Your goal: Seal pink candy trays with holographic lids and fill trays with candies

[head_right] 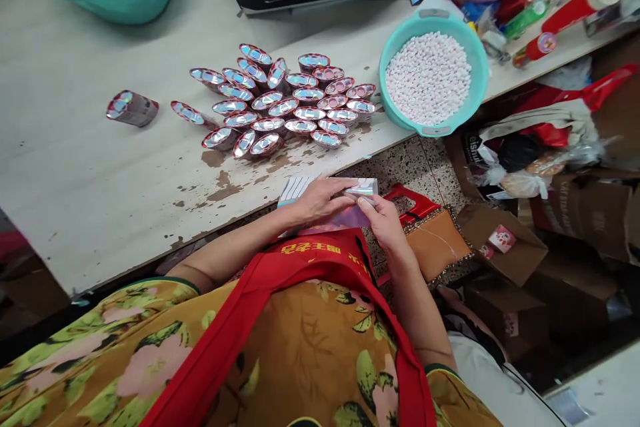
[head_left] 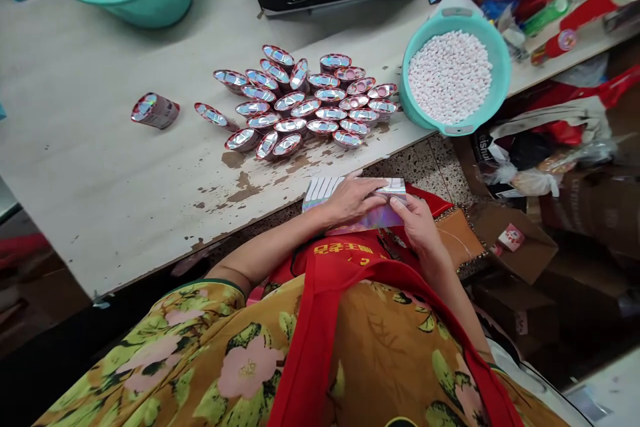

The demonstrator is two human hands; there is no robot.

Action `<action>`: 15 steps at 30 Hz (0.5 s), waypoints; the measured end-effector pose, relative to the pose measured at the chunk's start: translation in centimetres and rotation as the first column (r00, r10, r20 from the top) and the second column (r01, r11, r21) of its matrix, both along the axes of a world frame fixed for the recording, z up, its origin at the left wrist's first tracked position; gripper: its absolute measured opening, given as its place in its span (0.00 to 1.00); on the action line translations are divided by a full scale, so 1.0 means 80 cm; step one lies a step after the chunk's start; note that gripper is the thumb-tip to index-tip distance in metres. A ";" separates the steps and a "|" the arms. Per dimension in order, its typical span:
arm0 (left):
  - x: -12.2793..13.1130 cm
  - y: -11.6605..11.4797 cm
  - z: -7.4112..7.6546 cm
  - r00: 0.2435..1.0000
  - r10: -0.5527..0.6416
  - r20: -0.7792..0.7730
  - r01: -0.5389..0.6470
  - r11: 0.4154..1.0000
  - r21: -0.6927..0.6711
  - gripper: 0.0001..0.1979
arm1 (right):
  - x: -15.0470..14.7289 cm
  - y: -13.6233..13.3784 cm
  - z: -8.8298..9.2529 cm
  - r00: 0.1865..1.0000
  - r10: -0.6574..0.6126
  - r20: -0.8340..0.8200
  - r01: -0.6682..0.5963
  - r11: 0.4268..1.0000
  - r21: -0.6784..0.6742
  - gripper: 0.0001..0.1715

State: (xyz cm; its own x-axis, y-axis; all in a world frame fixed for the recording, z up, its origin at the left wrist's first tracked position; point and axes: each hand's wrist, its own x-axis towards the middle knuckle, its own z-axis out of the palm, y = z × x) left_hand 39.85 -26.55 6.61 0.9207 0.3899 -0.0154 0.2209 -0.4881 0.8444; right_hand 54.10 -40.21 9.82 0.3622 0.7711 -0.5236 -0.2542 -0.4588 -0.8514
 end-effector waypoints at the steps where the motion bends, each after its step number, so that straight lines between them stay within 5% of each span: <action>1: 0.001 -0.001 -0.001 1.000 0.003 -0.002 -0.003 1.000 -0.005 0.20 | 0.001 -0.002 -0.001 0.999 0.004 0.037 -0.004 1.000 0.008 0.25; 5: 0.004 -0.001 0.001 0.999 0.018 -0.040 -0.018 1.000 0.006 0.15 | -0.002 -0.005 -0.006 0.968 -0.012 0.252 0.005 1.000 0.028 0.23; 8: 0.010 -0.001 0.003 0.993 0.033 -0.112 -0.030 0.999 0.033 0.14 | -0.002 -0.002 -0.002 0.794 -0.069 0.604 0.061 0.998 0.034 0.22; 11: 0.012 0.001 0.002 0.987 0.011 -0.160 0.004 0.996 0.095 0.14 | 0.008 0.007 0.004 0.568 0.084 0.819 -0.124 0.992 -0.016 0.14; 15: 0.001 0.018 0.000 0.972 0.062 -0.225 -0.047 0.996 0.070 0.13 | 0.032 0.019 -0.001 0.467 0.244 0.850 -0.296 0.949 -0.110 0.10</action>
State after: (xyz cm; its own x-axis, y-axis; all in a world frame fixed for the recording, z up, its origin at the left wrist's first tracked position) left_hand 39.90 -25.10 6.59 0.8734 0.4465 -0.1946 0.4306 -0.5214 0.7367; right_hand 56.69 -38.66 9.73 0.3774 0.9249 -0.0473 0.7262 -0.3272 -0.6046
